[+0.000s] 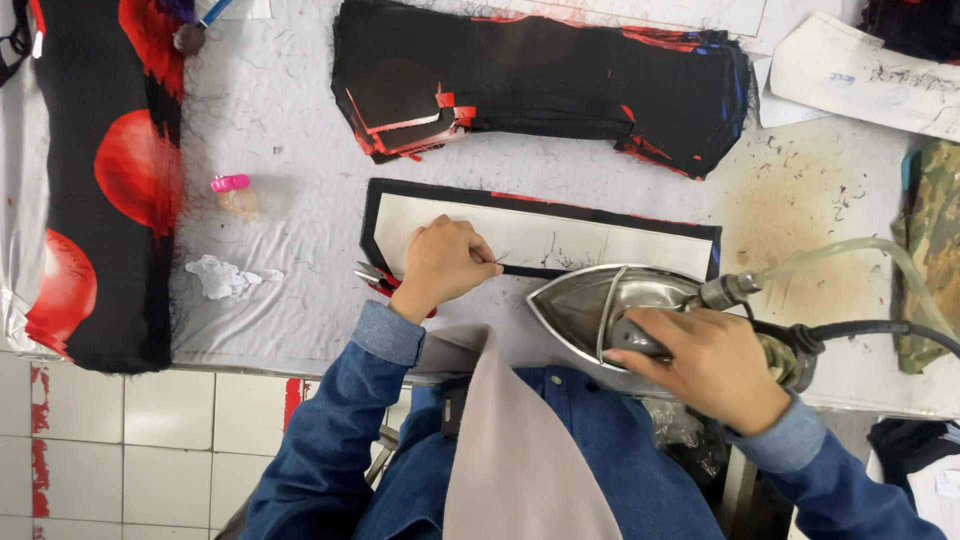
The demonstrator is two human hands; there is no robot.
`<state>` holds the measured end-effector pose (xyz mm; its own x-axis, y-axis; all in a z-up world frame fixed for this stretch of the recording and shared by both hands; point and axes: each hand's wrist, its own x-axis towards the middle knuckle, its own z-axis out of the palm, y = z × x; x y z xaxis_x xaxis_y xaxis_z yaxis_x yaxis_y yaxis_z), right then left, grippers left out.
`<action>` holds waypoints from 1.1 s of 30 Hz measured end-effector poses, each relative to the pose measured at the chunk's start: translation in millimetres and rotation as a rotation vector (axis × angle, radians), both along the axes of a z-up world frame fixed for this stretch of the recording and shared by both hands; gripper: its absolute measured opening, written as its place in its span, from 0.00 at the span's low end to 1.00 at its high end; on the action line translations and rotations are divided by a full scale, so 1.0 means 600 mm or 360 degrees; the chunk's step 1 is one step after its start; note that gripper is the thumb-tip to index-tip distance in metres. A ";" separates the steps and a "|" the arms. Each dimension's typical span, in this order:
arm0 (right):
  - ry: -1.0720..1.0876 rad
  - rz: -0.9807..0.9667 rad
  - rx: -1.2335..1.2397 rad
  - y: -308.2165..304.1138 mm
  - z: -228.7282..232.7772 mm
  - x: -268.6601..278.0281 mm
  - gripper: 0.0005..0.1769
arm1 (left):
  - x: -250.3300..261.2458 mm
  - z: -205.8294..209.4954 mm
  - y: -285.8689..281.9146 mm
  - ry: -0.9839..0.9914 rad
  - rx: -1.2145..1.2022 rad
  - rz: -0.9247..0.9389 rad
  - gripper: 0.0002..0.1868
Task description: The person places a white paper pattern onto a piece of black fabric with red designs, aligns it, and uses a steam iron to press the pattern onto the fabric. They repeat this process with additional fabric pieces, using a red tool to trim or adjust the pattern edges before ironing.
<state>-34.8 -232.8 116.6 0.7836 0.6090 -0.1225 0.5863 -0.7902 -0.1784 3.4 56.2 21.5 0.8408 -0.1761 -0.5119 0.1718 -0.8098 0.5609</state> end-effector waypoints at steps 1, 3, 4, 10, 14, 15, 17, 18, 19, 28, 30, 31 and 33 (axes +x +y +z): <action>-0.0001 -0.0001 0.0000 0.017 0.001 0.000 0.21 | 0.000 -0.001 -0.001 -0.0001 0.0000 -0.0001 0.06; -0.0229 0.0183 0.0061 0.051 0.004 -0.002 0.19 | -0.001 -0.002 -0.001 -0.0016 0.0006 0.0019 0.07; -0.0228 0.0183 0.0062 0.061 0.004 0.000 0.19 | -0.005 -0.006 0.002 -0.0015 0.0008 0.0019 0.07; -0.0405 0.0157 0.0012 0.103 0.003 0.019 0.19 | -0.055 0.024 0.035 -0.0422 -0.0182 0.0073 0.08; -0.0390 0.0138 -0.0051 0.109 0.004 0.018 0.19 | -0.081 0.003 0.047 -0.0639 0.0013 0.0021 0.10; -0.0372 0.0106 -0.0067 0.111 0.005 0.018 0.19 | -0.082 -0.004 0.048 -0.0730 -0.0011 0.0032 0.06; -0.0333 0.0098 -0.0123 0.109 0.007 0.016 0.20 | -0.075 -0.012 0.052 -0.0710 -0.0051 0.0083 0.05; -0.0293 0.0082 -0.0185 0.109 0.009 0.017 0.20 | -0.070 -0.016 0.055 -0.0691 -0.0099 0.0127 0.05; -0.0299 0.0087 -0.0183 0.107 0.010 0.018 0.20 | -0.067 -0.025 0.056 -0.0697 -0.0096 0.0131 0.05; -0.0247 -0.0101 -0.0432 0.093 0.015 0.023 0.23 | -0.055 -0.042 0.058 -0.0818 -0.0087 0.0125 0.06; -0.0188 -0.0083 -0.0249 0.087 0.013 0.026 0.22 | -0.051 -0.040 0.059 -0.0790 -0.0155 0.0141 0.06; -0.0189 -0.0083 -0.0250 0.086 0.009 0.022 0.22 | -0.049 -0.036 0.061 -0.0791 -0.0156 0.0143 0.06; -0.0113 0.0066 -0.0092 0.082 -0.001 0.014 0.21 | -0.047 -0.029 0.064 -0.0735 -0.0227 0.0210 0.08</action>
<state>-26.6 -183.5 116.3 0.7657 0.6349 -0.1033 0.6285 -0.7726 -0.0900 -24.8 94.7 4.1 0.9938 -0.0939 -0.0597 -0.0245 -0.7075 0.7063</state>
